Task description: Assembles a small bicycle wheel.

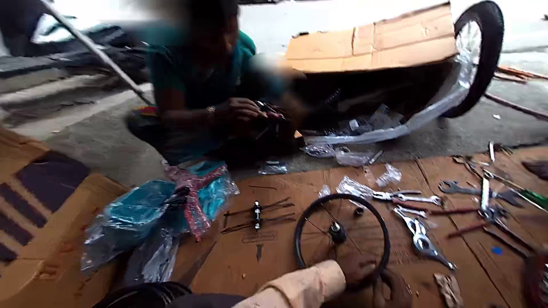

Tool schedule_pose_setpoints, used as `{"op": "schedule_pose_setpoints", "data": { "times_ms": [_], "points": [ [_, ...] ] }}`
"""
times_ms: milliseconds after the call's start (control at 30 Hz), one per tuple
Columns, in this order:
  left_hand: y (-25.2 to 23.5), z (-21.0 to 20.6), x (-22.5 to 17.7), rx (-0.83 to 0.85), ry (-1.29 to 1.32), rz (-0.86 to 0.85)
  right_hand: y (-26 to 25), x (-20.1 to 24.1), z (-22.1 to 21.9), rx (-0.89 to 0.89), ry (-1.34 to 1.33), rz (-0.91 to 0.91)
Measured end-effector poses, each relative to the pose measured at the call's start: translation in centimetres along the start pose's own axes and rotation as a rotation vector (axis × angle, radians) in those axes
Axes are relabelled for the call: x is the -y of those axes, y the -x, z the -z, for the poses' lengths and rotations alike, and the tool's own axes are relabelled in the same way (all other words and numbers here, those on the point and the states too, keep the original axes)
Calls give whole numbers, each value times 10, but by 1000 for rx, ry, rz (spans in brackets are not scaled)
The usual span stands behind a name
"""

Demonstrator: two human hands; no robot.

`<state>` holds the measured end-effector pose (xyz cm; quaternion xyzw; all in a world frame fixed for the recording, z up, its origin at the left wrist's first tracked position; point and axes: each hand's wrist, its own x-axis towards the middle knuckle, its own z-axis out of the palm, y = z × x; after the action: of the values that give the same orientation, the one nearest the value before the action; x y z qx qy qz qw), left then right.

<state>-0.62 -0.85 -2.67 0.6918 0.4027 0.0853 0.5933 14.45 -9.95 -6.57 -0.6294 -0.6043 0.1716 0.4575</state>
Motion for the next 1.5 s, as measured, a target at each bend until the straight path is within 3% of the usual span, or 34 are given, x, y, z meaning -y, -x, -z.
{"op": "schedule_pose_setpoints", "data": {
  "times_ms": [167, 400, 500, 600, 700, 800, 867, 967, 1100, 1167, 1267, 1367, 1500],
  "points": [
    [5, 4, -3, 48, 34, -30, 1, -1, -2, -48, -65, -59],
    [18, 1, 10, -127, -155, -58, 3, 0, -2, -59, -98, -68],
    [33, -4, 16, -326, -280, -168, 5, 1, -4, -79, -78, -74],
    [56, -6, 15, -675, -502, -252, 6, -1, -3, -83, -74, -73],
    [73, 5, 22, -923, -640, -120, 5, -2, -4, -81, -85, -61],
    [85, 29, 26, -795, -538, 195, 5, -1, -3, -78, -81, -78],
    [90, 44, 24, -689, -425, 308, 4, -2, -4, -76, -84, -83],
    [90, 54, 20, -588, -275, 315, 5, -2, -4, -72, -84, -90],
    [89, 70, 7, -590, 177, 308, 4, -2, -3, -72, -99, -105],
    [94, 90, -2, -533, 268, 322, 5, -2, -2, -73, -104, -112],
    [103, 127, 1, -507, -134, 395, 7, -4, -2, -75, -109, -108],
    [101, 141, 14, -673, -667, 425, 6, -5, -2, -80, -111, -123],
    [77, 113, 29, -687, -886, 223, 6, -4, -2, -81, -105, -147]
  ]
}}
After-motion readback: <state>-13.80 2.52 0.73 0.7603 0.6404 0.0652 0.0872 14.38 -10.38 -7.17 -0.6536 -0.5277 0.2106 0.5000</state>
